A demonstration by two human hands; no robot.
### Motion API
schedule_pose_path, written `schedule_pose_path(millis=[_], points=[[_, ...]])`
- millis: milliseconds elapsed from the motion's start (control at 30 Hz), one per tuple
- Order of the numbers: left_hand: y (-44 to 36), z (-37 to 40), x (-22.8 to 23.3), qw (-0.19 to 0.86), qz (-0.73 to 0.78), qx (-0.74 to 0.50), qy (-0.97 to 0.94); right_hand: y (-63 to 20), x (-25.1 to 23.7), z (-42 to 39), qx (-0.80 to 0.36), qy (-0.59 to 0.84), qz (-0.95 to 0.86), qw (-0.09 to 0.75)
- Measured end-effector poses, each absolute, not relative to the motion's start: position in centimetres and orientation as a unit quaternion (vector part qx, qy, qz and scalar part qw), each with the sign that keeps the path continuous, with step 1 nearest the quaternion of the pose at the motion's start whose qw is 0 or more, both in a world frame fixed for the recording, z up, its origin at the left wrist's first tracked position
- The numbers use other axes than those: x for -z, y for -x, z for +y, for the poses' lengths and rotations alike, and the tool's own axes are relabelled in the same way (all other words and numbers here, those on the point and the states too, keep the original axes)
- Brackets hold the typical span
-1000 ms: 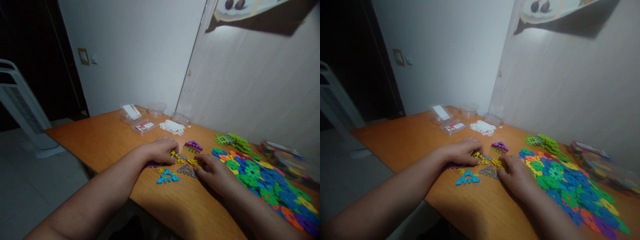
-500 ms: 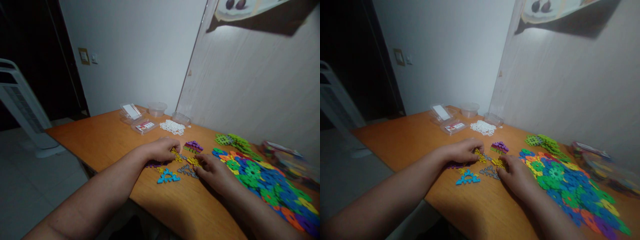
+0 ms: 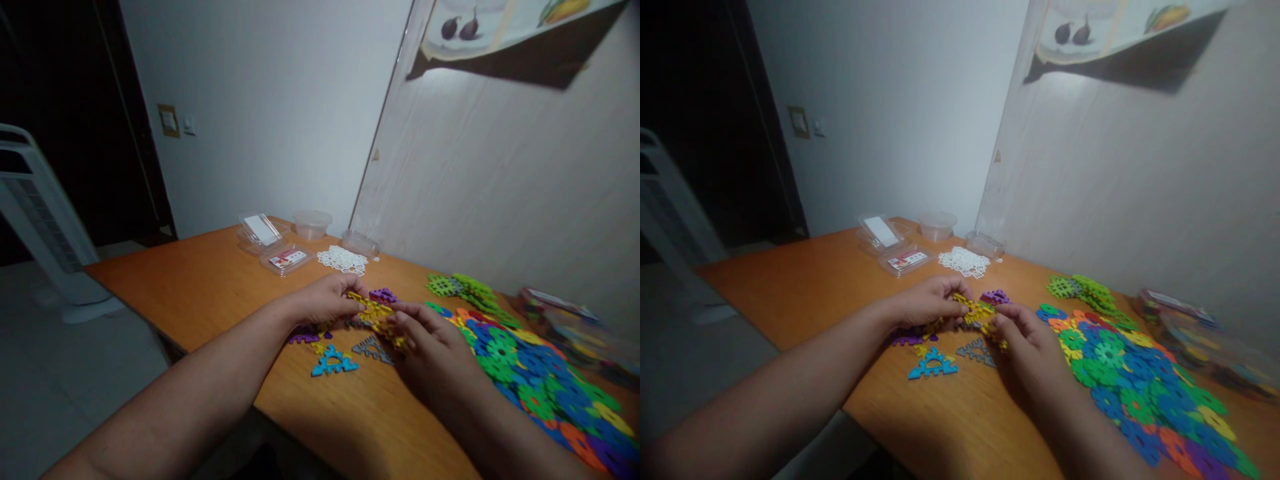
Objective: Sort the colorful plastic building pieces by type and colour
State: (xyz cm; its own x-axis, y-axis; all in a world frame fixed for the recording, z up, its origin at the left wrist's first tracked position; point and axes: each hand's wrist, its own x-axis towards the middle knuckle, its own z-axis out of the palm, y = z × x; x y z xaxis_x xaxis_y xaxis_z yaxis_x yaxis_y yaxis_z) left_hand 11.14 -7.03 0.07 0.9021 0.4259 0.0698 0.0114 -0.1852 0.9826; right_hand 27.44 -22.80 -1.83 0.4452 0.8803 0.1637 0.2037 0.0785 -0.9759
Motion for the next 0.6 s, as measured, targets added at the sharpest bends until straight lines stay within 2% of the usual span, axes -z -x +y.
schedule_pose_path(millis=[167,300,467,600], points=[[-11.4,-7.5,0.0,0.603,0.124,-0.193,-0.764,-26.1,0.6,-22.9,-0.361,0.597,-0.383,0.606],[-11.7,-7.8,0.1,0.52,0.09,-0.248,-0.812,-26.2,1.2,-22.7,-0.407,0.561,-0.39,0.606],[-11.8,-8.2,-0.2,0.417,0.045,-0.285,-0.862,-26.4,1.7,-22.4,-0.399,0.568,-0.397,0.601],[-11.9,-8.6,-0.3,0.415,0.021,-0.278,-0.866,-26.4,1.4,-22.5,-0.422,0.541,-0.418,0.595]])
